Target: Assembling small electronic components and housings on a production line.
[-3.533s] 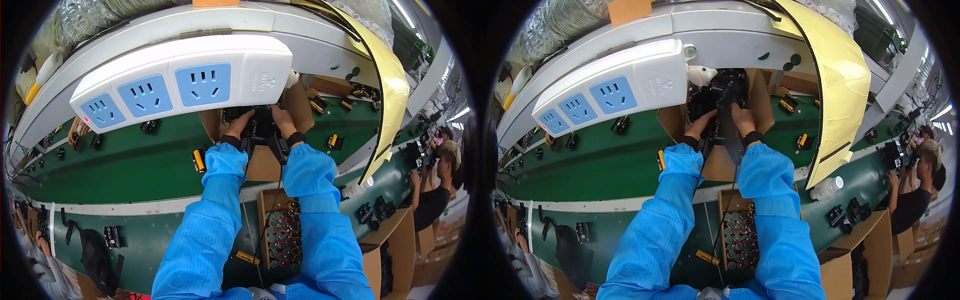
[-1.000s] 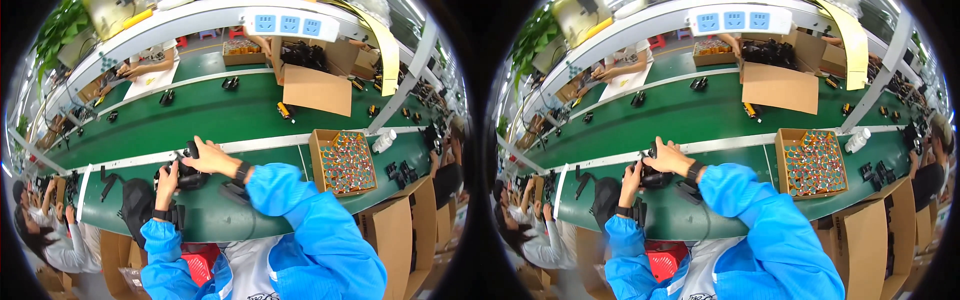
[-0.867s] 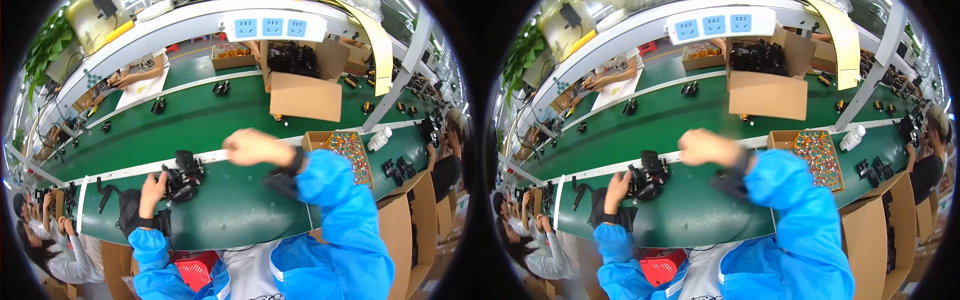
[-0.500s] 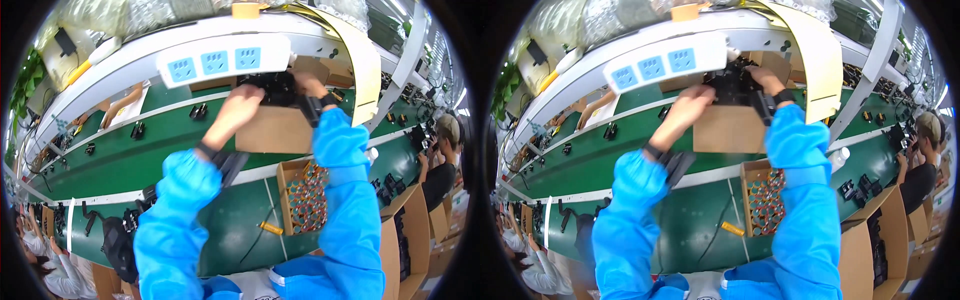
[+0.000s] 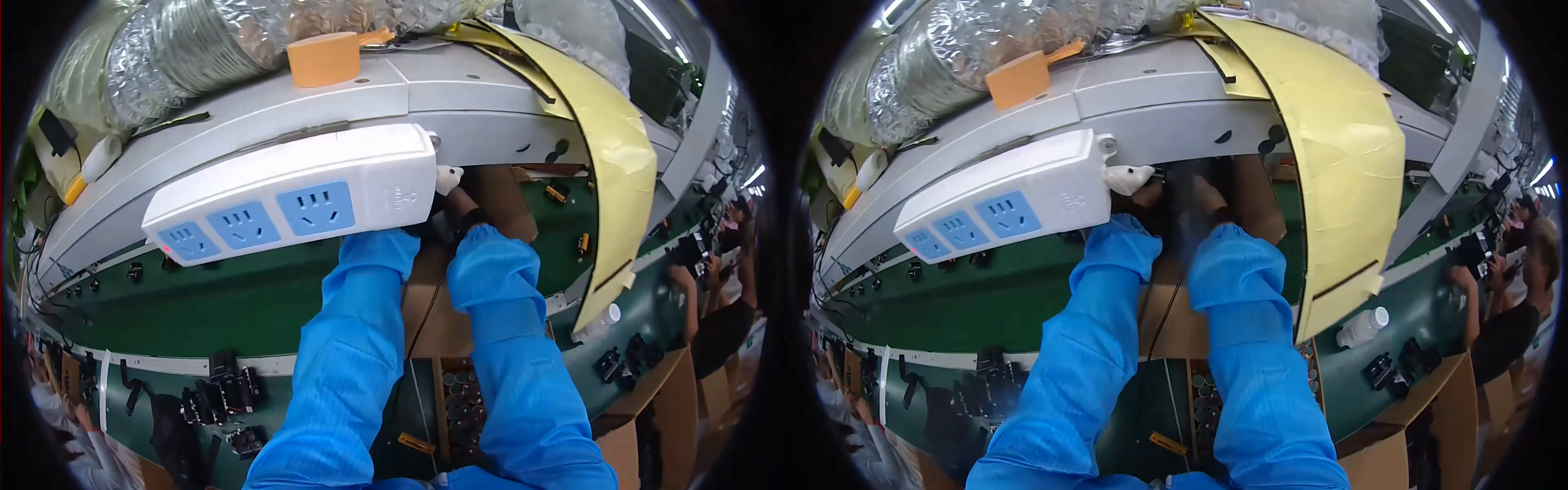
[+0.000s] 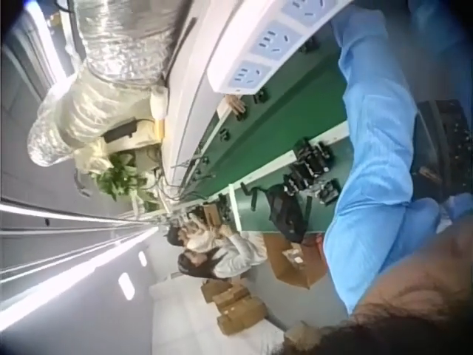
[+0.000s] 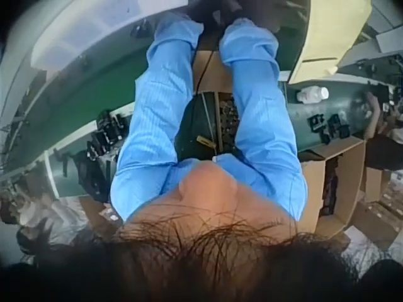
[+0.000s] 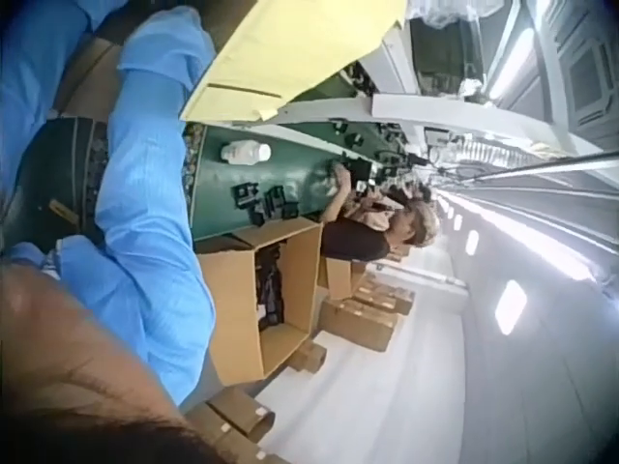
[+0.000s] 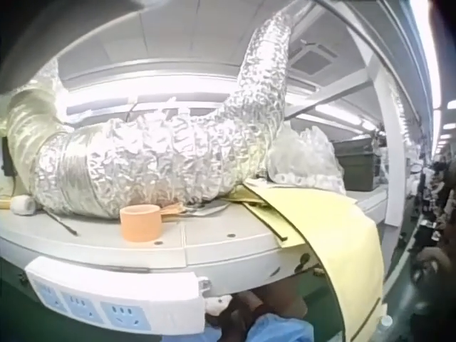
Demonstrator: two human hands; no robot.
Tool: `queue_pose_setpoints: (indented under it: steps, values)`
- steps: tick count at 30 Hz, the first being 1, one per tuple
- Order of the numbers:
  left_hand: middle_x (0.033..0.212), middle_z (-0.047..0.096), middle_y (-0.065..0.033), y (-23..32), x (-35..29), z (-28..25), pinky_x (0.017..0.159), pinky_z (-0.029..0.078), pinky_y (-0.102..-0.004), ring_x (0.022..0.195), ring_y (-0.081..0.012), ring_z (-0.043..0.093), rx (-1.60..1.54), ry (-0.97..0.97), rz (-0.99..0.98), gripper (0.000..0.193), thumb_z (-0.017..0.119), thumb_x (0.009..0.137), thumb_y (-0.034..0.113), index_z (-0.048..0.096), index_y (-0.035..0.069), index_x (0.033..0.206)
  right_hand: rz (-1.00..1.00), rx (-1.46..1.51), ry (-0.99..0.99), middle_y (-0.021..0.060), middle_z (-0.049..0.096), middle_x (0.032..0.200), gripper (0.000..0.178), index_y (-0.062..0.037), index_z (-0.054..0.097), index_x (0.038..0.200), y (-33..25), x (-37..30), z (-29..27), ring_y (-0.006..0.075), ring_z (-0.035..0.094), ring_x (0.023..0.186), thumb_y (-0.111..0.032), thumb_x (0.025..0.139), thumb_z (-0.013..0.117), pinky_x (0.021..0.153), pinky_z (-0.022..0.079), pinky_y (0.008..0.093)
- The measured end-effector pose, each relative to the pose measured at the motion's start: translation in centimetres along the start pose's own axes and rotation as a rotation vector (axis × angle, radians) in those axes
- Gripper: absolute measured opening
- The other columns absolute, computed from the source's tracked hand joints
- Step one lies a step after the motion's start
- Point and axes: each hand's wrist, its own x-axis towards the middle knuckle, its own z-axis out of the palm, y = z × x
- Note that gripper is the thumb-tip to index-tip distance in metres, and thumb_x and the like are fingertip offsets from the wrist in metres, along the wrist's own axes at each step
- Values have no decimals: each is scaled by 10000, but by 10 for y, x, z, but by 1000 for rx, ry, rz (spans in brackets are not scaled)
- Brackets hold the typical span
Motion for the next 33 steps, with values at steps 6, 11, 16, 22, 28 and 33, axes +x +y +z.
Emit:
queue_pose_setpoints:
  steps: [6, 11, 16, 22, 28, 33]
  values:
    - [1157, 659, -114, -52, 39, -30, 922, 479, -335, 1091, -219, 602, 199, 58, -174, 455, 602, 919, 362, 631, 17, 1215, 18, 95, 103, 104, 646, 1206, 418, -14, 607, 1248, -15, 4, 25, 191, 598, 1100, -336, 993, 528, 909, 484, 308]
    - [1252, 625, -135, -45, 44, -33, 959, 459, -324, 1152, -217, 573, 385, -291, -561, 525, 603, 915, 415, 607, 32, 1274, -10, -215, 57, 113, 628, 1249, 523, 2, 534, 1345, 21, 11, 2, 183, 596, 1100, -366, 974, 559, 920, 479, 298]
    - [1305, 604, -119, -45, 52, -40, 992, 440, -330, 1170, -230, 569, -264, -702, -567, 632, 617, 879, 512, 597, 29, 1286, 135, 233, 40, 109, 642, 1223, 507, 22, 558, 1305, 35, 4, -19, 184, 598, 1086, -349, 960, 582, 920, 478, 306]
    - [1292, 618, -121, -83, 39, -13, 1003, 442, -366, 1169, -268, 581, 385, -343, -327, 641, 585, 884, 544, 610, 29, 1266, -87, -80, -16, 109, 646, 1216, 445, 3, 601, 1255, 0, -26, 1, 202, 605, 1076, -313, 941, 602, 922, 480, 323]
    - [1220, 642, -190, -68, 26, -5, 973, 461, -395, 1126, -320, 608, 496, -290, -218, 615, 586, 873, 554, 631, 63, 1241, -65, -491, -9, 164, 648, 1211, 402, 3, 636, 1200, -21, -40, 1, 244, 621, 1070, -254, 891, 635, 920, 483, 344]
    - [1130, 670, -217, -8, 31, -51, 943, 479, -403, 1054, -360, 638, 592, -211, -158, 581, 583, 868, 556, 646, 103, 1226, -327, -913, -184, 173, 645, 1217, 415, 6, 641, 1183, -39, -21, -9, 266, 632, 1064, -253, 858, 658, 926, 483, 351]
